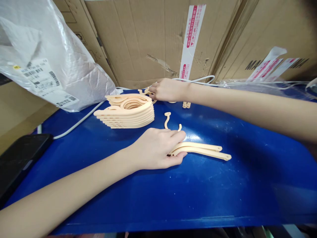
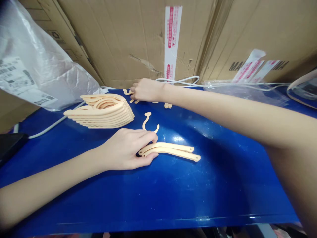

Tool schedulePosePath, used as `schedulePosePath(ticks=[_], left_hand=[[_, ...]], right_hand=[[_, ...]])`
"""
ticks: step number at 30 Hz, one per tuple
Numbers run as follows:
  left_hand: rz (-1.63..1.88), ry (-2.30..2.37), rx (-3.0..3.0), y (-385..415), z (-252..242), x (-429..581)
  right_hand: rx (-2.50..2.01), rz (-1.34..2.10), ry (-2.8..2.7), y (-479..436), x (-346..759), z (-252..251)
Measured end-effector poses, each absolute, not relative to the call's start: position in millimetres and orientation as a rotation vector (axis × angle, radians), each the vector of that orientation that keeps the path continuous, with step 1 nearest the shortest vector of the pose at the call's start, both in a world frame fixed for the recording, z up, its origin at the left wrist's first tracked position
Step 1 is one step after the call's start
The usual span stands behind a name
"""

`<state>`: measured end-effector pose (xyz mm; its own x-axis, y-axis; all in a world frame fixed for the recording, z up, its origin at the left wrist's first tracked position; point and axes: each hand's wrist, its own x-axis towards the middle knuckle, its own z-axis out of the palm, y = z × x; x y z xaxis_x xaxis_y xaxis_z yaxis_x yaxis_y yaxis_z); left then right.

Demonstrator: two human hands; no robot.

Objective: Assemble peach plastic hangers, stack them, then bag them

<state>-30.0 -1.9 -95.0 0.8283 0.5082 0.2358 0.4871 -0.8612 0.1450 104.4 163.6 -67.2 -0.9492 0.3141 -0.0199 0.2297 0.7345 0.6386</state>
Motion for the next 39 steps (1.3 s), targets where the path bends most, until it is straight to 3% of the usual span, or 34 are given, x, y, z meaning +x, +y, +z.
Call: schedulePosePath(ticks=[17,23,25,29,32,35,39], left_hand=[[0.421,0.797,2.925,-2,-94,-30],[0.429,0.783,2.937,-3,-94,-29],[0.423,0.788,2.933,-3,-94,-29],[0.417,0.802,2.915,-2,-95,-29],[0.409,0.811,2.900,-2,-94,-28],[0.395,0.820,2.898,-1,-94,-27],[0.409,0.807,2.899,0,-94,-27]], right_hand=[[0.816,1.090,3.090,149,143,-45],[1.200,0.879,3.448,83,194,-45],[1.349,0.615,3.621,54,209,-56],[1.975,-0.625,3.509,13,230,-77],[2.248,-1.278,3.198,9,240,-88],[2.292,-1.666,2.966,18,248,-95],[2.247,-1.744,2.873,26,252,-98]])
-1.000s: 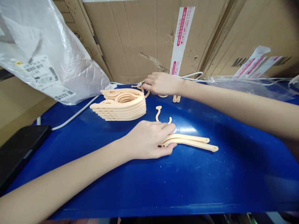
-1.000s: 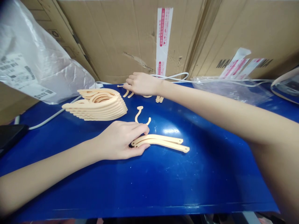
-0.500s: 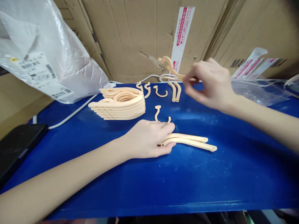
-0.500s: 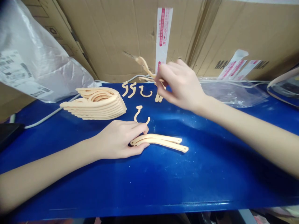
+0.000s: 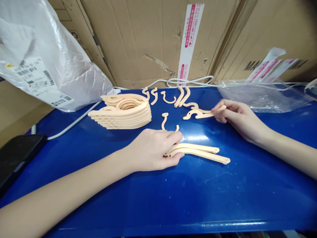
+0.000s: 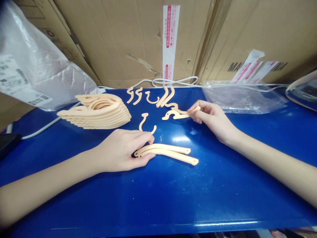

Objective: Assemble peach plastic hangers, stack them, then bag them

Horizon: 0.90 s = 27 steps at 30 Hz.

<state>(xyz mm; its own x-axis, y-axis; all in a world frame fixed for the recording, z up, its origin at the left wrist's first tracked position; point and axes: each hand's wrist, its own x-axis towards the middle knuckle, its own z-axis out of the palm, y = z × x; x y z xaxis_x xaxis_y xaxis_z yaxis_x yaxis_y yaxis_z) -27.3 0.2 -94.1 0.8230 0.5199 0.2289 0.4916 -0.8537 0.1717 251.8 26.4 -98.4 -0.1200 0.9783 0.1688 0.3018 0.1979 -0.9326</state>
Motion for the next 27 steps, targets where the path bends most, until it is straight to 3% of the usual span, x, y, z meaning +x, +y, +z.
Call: schedulePosePath(ticks=[15,27], left_hand=[[0.434,0.805,2.854,0.2,-94.0,-28.0],[0.453,0.808,2.808,1.8,-99.5,-28.6]], right_hand=[[-1.578,0.494,-2.067,25.5,253.6,-103.7],[-1.264,0.598,-2.329,24.2,258.0,-101.5]])
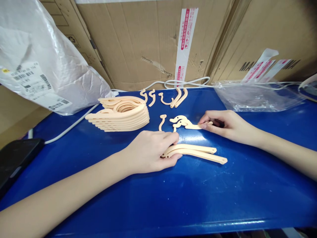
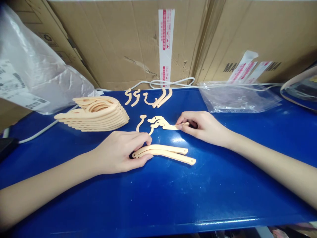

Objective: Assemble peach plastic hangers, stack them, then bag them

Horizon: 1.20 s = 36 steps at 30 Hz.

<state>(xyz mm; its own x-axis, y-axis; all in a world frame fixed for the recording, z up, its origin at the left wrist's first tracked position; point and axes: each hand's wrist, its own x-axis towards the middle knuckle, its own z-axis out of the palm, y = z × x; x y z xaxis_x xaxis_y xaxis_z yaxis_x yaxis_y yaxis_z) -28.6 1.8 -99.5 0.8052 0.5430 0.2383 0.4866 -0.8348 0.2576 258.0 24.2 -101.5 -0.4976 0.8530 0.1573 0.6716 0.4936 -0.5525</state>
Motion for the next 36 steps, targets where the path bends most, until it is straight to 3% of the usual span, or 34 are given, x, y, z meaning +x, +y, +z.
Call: schedulePosePath(ticks=[9,23,36], left_hand=[[0.436,0.818,2.792,2,-98,-28],[0.423,0.829,2.813,1,-98,-28],[0.431,0.822,2.818,2,-98,-28]], right_hand=[[-1.311,0.436,-2.337,23,255,-101],[-1.098,-0.233,-2.536,19,249,-102],[-1.128,-0.418,-2.553,12,240,-99]])
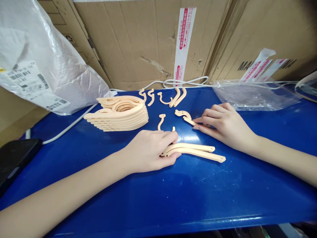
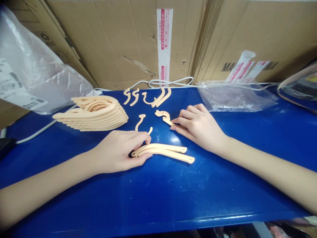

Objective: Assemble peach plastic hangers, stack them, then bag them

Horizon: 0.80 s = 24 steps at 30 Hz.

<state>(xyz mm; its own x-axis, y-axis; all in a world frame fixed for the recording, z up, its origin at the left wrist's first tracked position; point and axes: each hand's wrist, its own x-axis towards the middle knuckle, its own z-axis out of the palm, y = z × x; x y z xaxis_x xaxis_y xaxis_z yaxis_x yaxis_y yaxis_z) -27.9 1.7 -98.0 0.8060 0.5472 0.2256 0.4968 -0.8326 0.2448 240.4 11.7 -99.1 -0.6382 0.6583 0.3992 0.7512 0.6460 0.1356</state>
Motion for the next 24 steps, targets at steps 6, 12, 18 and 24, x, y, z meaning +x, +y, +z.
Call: schedulePosePath(ticks=[6,12,18,24], left_hand=[[0.432,0.821,2.817,2,-99,-28],[0.441,0.814,2.808,1,-98,-28],[0.435,0.813,2.812,2,-98,-28],[0.453,0.799,2.820,2,-98,-28]], right_hand=[[-1.099,-0.493,-2.597,14,245,-96],[-1.105,-0.634,-2.632,26,261,-94],[-1.094,-0.694,-2.587,23,257,-90],[-1.091,-0.720,-2.596,18,250,-95]])
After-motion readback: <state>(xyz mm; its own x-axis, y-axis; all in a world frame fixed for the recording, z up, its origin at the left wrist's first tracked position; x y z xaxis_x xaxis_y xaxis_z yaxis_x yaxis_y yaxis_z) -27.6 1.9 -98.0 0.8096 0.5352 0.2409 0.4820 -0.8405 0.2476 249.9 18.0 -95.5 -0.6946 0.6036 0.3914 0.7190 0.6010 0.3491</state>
